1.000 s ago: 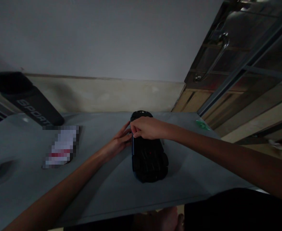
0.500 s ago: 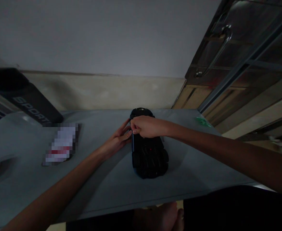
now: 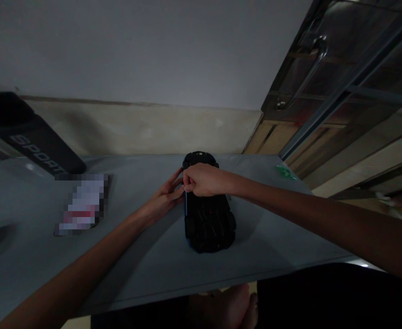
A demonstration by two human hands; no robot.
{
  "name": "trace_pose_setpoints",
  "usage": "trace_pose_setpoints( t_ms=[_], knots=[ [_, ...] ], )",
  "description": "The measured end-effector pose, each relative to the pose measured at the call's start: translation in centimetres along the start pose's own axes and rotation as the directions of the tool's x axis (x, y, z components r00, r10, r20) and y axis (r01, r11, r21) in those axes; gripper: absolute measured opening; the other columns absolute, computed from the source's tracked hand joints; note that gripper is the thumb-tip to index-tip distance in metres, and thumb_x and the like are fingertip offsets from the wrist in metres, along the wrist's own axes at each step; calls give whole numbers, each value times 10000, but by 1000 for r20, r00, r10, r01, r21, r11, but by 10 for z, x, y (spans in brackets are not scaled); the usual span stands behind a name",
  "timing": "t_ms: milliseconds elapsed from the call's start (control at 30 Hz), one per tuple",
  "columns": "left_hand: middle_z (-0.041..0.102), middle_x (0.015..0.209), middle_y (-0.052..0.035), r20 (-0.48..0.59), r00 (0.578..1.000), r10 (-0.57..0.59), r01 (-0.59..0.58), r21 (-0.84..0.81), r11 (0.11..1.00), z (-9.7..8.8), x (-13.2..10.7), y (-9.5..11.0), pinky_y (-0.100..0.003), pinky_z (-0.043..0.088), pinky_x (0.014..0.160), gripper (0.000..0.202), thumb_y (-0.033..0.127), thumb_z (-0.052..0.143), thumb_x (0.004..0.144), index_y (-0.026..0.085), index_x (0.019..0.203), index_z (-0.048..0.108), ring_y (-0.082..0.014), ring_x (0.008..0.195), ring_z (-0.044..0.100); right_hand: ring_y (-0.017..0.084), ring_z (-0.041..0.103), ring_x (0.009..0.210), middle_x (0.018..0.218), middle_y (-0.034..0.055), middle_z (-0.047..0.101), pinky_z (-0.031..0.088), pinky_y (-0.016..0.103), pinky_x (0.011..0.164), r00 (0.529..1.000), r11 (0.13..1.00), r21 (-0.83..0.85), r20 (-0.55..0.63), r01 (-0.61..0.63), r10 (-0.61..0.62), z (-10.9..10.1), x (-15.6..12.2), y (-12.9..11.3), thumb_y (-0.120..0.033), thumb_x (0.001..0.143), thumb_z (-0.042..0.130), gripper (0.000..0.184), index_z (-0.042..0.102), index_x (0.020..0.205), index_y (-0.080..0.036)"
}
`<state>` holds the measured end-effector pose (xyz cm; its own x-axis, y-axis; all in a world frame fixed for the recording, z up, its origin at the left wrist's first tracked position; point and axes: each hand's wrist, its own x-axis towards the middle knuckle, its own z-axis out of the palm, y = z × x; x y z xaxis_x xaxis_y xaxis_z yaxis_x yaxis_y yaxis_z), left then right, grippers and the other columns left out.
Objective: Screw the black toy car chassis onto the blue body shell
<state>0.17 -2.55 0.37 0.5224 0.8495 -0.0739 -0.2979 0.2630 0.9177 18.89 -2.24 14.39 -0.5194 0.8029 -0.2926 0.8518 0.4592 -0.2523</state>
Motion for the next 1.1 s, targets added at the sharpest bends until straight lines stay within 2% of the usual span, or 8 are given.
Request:
trace_pose_setpoints(
  t_ms=[233,433,600,800,967,1100],
  knots=[
    [571,1765,-93,-31,999,-13,14,18,1000,4,-1,4,-516,530,1277,849,320,851,1021,395,1777,472,-356,1538,619,221,708,847,998,142,850,423,321,693,1000,1000,12,0,12,-12,0,0,2,-141,1041,635,279,888,1157,-121],
    [609,1727,-91,-18,1000,-11,11,21,1000,4,-1,5,-521,532,1274,851,359,879,999,402,1762,504,-383,1539,617,193,658,784,968,122,835,395,301,662,999,999,37,-9,-31,31,-4,-5,-1,-102,1027,646,259,878,1139,-111],
    [623,1718,-67,-18,1000,-7,7,-2,1000,2,-2,3,-515,520,1283,801,311,854,1016,407,1743,533,-386,1552,608,174,654,749,914,83,820,401,292,671,1000,997,80,-16,-13,14,-2,-3,2,-100,997,682,228,876,1110,-137],
    [617,1714,-67,15,1000,-7,7,-13,1000,0,-2,3,-498,523,1299,861,325,871,1013,437,1770,475,-321,1498,664,164,680,744,888,70,815,430,278,668,1000,990,143,16,-16,14,-5,-1,5,-102,989,716,155,851,1060,-132],
    [560,1757,-98,15,1000,-15,15,-3,1000,-1,-3,4,-497,533,1277,839,337,852,1032,411,1776,470,-326,1490,660,145,696,679,835,34,776,503,266,680,998,938,342,38,-55,45,0,-3,12,-166,1030,718,89,784,973,-151],
    [571,1746,-93,-15,999,-30,30,-7,1000,1,-3,5,-495,540,1258,864,367,880,1003,401,1770,482,-358,1536,617,151,713,729,910,41,772,566,271,705,995,830,557,-98,37,21,14,-6,27,-187,1052,695,68,689,984,-180]
  ],
)
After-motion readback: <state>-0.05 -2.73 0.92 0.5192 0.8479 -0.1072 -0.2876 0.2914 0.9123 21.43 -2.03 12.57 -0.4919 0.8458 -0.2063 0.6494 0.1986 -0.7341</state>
